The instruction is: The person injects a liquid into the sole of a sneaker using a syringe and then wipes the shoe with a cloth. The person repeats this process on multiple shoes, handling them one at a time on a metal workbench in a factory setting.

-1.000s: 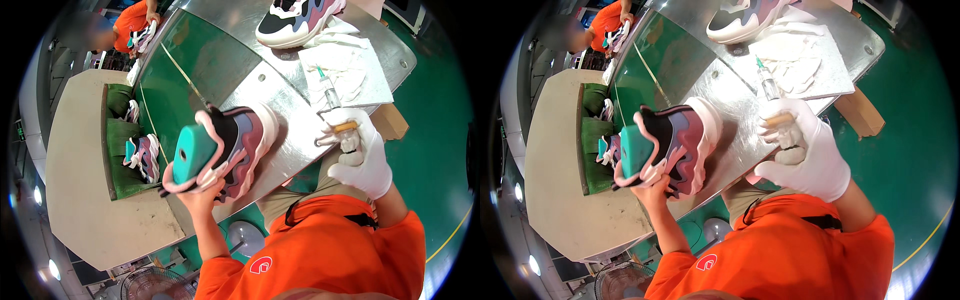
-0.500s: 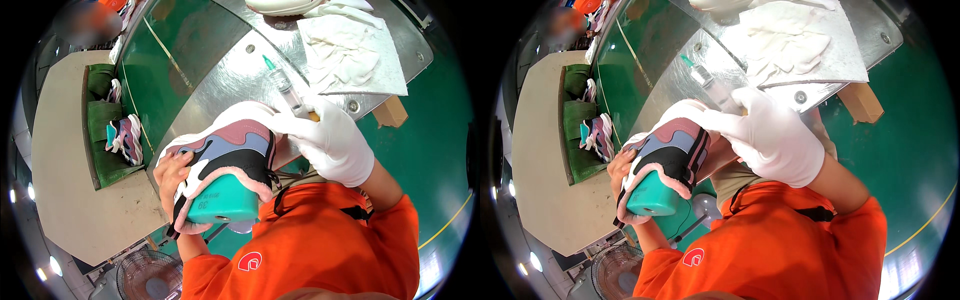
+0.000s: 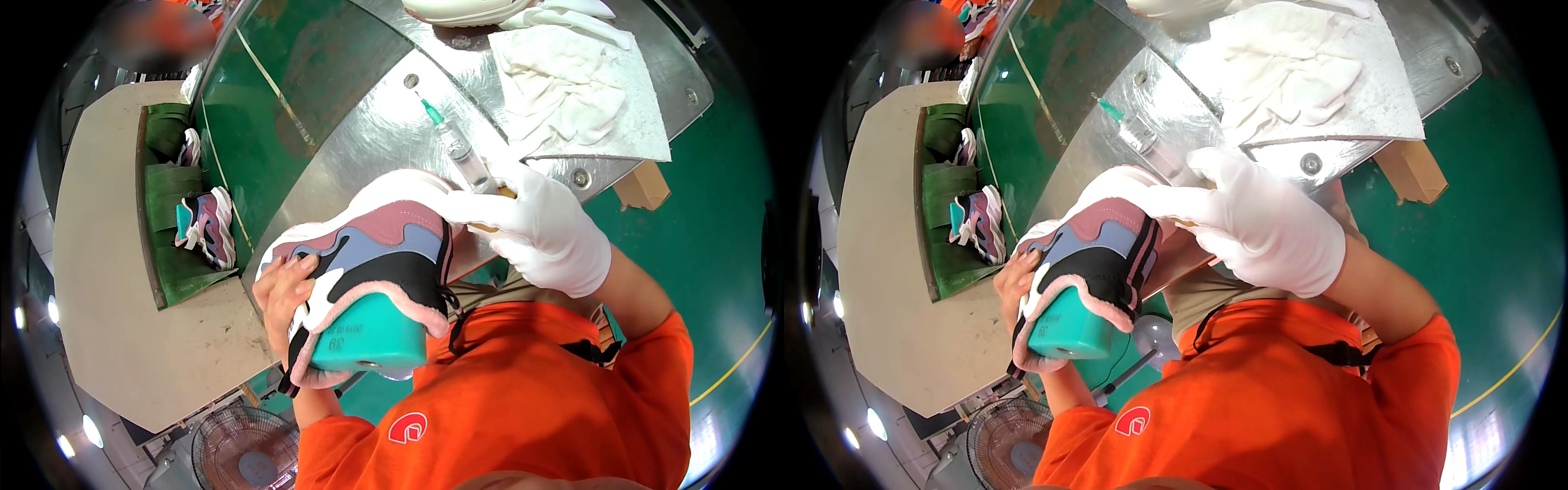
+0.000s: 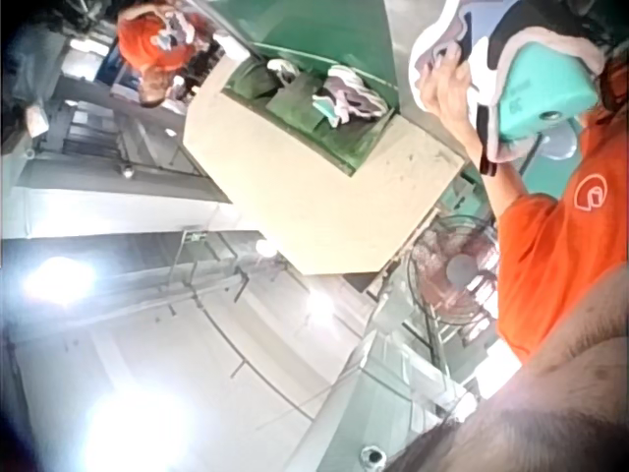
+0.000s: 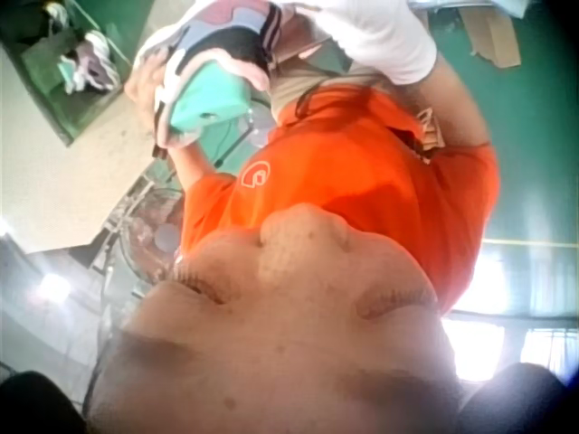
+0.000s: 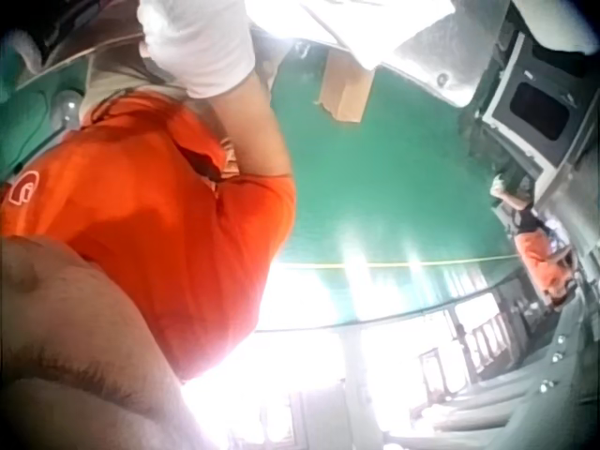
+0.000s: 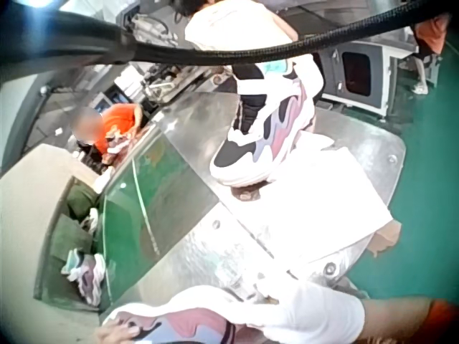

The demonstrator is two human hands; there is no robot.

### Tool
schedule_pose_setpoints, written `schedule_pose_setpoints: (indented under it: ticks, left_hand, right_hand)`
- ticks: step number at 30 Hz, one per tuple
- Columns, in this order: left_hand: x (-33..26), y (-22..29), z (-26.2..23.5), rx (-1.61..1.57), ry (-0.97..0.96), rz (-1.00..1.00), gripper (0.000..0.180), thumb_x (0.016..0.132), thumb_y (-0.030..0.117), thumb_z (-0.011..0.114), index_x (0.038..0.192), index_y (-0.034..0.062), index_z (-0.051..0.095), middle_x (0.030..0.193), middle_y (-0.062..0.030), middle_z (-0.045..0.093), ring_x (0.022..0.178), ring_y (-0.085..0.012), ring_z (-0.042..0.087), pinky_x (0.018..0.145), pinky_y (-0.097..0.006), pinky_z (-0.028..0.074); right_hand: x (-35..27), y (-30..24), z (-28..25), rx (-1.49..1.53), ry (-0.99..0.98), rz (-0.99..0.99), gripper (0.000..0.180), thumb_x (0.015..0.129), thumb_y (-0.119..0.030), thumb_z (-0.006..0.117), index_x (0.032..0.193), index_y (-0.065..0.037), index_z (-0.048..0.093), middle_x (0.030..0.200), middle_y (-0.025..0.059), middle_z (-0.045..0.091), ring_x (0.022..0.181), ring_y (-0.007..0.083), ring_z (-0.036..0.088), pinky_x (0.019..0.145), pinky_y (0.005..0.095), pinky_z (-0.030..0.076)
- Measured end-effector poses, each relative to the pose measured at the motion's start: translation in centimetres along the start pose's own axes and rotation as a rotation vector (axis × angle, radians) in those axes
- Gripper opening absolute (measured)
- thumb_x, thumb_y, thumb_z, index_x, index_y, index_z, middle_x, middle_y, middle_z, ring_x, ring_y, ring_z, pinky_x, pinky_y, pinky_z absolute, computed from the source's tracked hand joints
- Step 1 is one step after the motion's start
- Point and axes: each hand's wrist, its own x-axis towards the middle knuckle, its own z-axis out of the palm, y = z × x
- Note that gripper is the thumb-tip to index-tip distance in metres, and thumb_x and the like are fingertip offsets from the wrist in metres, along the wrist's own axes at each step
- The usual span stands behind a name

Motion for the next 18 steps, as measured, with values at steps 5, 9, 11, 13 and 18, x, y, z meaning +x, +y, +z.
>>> schedule_pose_setpoints:
  ticks: [5,9,11,13,18]
  left_hand:
    - [-0.3,-0.6,0.3,-0.044,0.012,0.035,0.039,0.082,0.025,0.067,0.116,0.0108,0.053,0.116,-0.0123,0.065,0.109,-0.0282,0.056,0.103,-0.047,0.035]
    - [0.1,-0.8,0.5,-0.071,0.0,0.069,0.042,0.082,0.027,0.067,0.117,0.0094,0.053,0.117,-0.0133,0.065,0.11,-0.0295,0.056,0.104,-0.047,0.034]
    - [0.1,-0.8,0.2,-0.033,-0.033,0.06,0.044,0.081,0.029,0.067,0.118,0.0087,0.053,0.118,-0.0136,0.065,0.11,-0.0298,0.056,0.104,-0.047,0.034]
    - [-0.4,-1.4,0.4,-0.032,-0.019,0.079,0.043,0.081,0.026,0.068,0.117,0.0085,0.053,0.118,-0.0134,0.064,0.111,-0.0293,0.055,0.103,-0.047,0.035]
    - [-0.2,-0.5,0.6,0.003,0.015,0.095,0.036,0.08,0.019,0.069,0.112,0.0098,0.054,0.116,-0.0124,0.066,0.11,-0.0262,0.056,0.102,-0.045,0.037]
  right_hand:
    - [-0.4,0.0,-0.3,0.025,-0.021,-0.001,0.044,0.077,0.004,0.059,0.116,-0.016,0.063,0.092,0.0141,0.053,0.077,0.0304,0.057,0.064,0.0351,0.047]
    - [-0.6,0.2,-0.2,-0.004,0.022,-0.059,0.042,0.078,0.004,0.059,0.116,-0.014,0.064,0.091,0.014,0.054,0.075,0.0297,0.057,0.063,0.035,0.048]
    - [-0.8,0.3,-0.2,0.011,0.057,-0.062,0.041,0.079,0.005,0.059,0.115,-0.013,0.064,0.09,0.0141,0.054,0.074,0.0291,0.057,0.063,0.0347,0.048]
    - [-1.2,0.1,0.1,0.049,0.098,-0.052,0.039,0.079,0.005,0.059,0.114,-0.012,0.065,0.089,0.0142,0.055,0.073,0.0283,0.058,0.062,0.0344,0.048]
    - [-2.0,-0.4,-0.4,0.082,0.072,-0.02,0.032,0.08,0.002,0.06,0.109,-0.01,0.066,0.09,0.0136,0.055,0.076,0.0273,0.059,0.064,0.0336,0.048]
